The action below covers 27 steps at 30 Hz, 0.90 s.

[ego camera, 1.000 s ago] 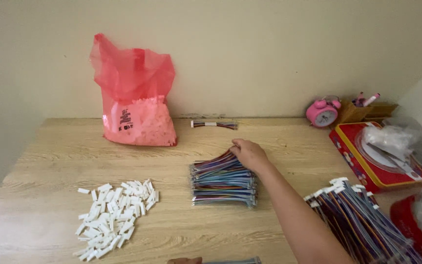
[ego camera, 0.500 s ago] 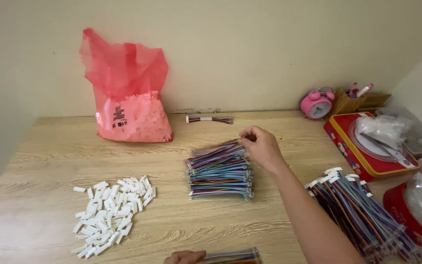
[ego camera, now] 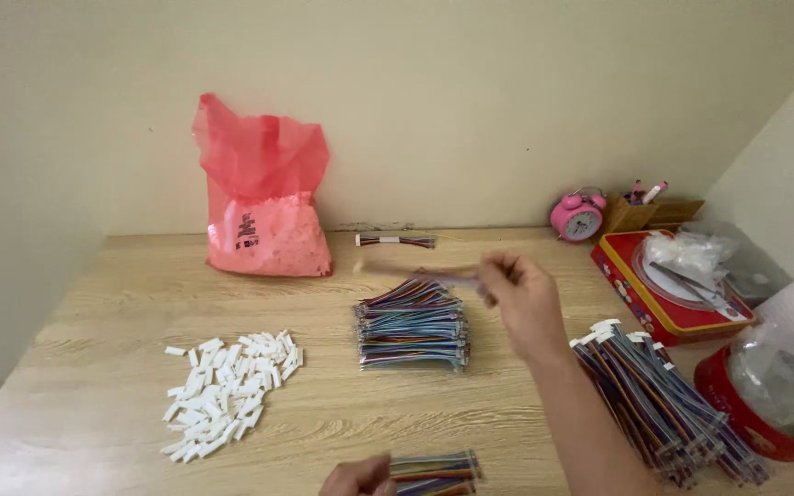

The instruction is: The person repeatedly picks up a white plastic connector and a multi-colored ribbon cable from a wooden table. They align the connector with the cable end and press it on to secure the connection. The completed assemblies are placed into a growing stack on the table.

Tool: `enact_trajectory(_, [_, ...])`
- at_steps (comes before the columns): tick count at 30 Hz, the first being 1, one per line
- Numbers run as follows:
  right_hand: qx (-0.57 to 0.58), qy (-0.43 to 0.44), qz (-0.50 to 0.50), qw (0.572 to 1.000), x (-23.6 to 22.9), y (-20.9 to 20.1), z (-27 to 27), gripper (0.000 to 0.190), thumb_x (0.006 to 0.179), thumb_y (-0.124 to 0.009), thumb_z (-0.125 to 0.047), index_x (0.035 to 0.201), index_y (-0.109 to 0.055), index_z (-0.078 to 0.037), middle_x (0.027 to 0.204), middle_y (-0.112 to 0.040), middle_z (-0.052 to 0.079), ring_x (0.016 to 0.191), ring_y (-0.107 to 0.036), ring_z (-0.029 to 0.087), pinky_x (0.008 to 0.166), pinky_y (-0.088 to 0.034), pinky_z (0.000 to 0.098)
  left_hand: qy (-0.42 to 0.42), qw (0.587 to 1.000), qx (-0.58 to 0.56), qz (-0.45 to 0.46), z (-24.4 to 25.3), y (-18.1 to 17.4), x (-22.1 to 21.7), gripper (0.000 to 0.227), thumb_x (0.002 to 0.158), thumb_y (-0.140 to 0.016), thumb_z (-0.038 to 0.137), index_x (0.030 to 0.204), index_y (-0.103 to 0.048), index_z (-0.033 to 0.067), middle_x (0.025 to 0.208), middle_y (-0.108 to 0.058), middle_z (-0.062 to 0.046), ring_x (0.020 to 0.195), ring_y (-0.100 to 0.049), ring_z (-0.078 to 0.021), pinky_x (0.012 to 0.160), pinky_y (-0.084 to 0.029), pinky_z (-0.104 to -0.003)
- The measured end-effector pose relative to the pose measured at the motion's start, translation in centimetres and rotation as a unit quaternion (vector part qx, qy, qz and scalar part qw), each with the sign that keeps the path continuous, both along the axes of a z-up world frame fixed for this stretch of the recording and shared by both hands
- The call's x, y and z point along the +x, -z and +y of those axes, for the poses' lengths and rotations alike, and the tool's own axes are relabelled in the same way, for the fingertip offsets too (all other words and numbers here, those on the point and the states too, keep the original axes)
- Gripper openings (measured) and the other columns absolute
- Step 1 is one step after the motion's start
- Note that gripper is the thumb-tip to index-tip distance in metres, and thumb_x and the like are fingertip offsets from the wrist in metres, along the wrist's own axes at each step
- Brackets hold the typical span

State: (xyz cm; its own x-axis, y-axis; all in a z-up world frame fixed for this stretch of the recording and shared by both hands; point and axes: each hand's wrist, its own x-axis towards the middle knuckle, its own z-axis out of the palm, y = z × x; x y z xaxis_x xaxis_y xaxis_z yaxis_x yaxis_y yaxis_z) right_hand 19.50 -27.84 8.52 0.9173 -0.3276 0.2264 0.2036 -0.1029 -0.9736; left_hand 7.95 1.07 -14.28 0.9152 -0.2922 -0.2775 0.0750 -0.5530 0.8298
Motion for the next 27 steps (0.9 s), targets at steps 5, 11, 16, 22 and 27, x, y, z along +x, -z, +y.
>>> enact_trajectory(5, [0.162, -0.093, 0.063, 0.980, -8.6, 1.9, 5.4, 0.014, 0.093, -0.069, -0.011, 0.105, -0.065, -0.004, 0.084, -0.066, 0.004, 0.066, -0.060, 0.013, 0.056, -0.050, 0.0293, -0.209, 0.893, -0.398, -0.013, -4.9, -9.1, -3.1, 0.049, 0.086, -0.074, 0.005, 0.134, -0.063, 0.0069, 0.113, -0.076, -0.009, 0.100, -0.072, -0.0168, 0.090, -0.058, -0.031])
enact_trajectory(11, [0.307, -0.168, 0.198, 0.916, -14.9, 5.0, 8.6, 0.021, 0.092, -0.068, -0.015, 0.109, -0.063, -0.004, 0.090, -0.066, 0.004, 0.077, -0.064, 0.015, 0.064, -0.054, 0.0334, -0.143, 0.815, -0.562, -0.003, -4.5, -15.2, -5.2, 0.051, 0.090, -0.071, 0.002, 0.138, -0.055, 0.0062, 0.108, -0.069, -0.008, 0.091, -0.066, -0.0150, 0.084, -0.057, -0.031])
enact_trajectory(16, [0.179, -0.248, 0.186, 0.934, -17.1, 4.7, 7.7, 0.029, 0.094, -0.067, -0.019, 0.119, -0.066, -0.004, 0.099, -0.065, 0.004, 0.088, -0.064, 0.014, 0.077, -0.056, 0.0323, -0.219, 0.841, -0.494, 0.016, -3.8, -15.9, -6.0, 0.026, 0.095, -0.069, 0.007, 0.120, -0.068, -0.0009, 0.103, -0.070, -0.006, 0.092, -0.065, -0.0119, 0.084, -0.056, -0.029])
enact_trajectory(22, [-0.217, -0.210, -0.042, 0.952, -18.1, 2.6, 8.5, 0.027, 0.087, -0.073, -0.014, 0.110, -0.071, 0.001, 0.108, -0.068, 0.006, 0.098, -0.070, 0.016, 0.079, -0.057, 0.0290, -0.229, 0.826, -0.507, 0.094, -3.9, -16.0, -6.6, 0.027, 0.096, -0.069, 0.011, 0.121, -0.069, 0.0008, 0.094, -0.069, -0.007, 0.084, -0.063, -0.0120, 0.074, -0.054, -0.028])
enact_trajectory(27, [0.122, -0.188, 0.172, 0.959, -17.4, 5.6, 6.7, 0.019, 0.093, -0.069, -0.013, 0.101, -0.074, 0.003, 0.082, -0.074, 0.006, 0.075, -0.067, 0.013, 0.070, -0.055, 0.0296, -0.152, 0.848, -0.506, 0.050, -3.7, -15.0, -6.8, 0.043, 0.091, -0.076, 0.007, 0.133, -0.067, 0.0022, 0.094, -0.063, 0.001, 0.084, -0.060, -0.0087, 0.079, -0.054, -0.027])
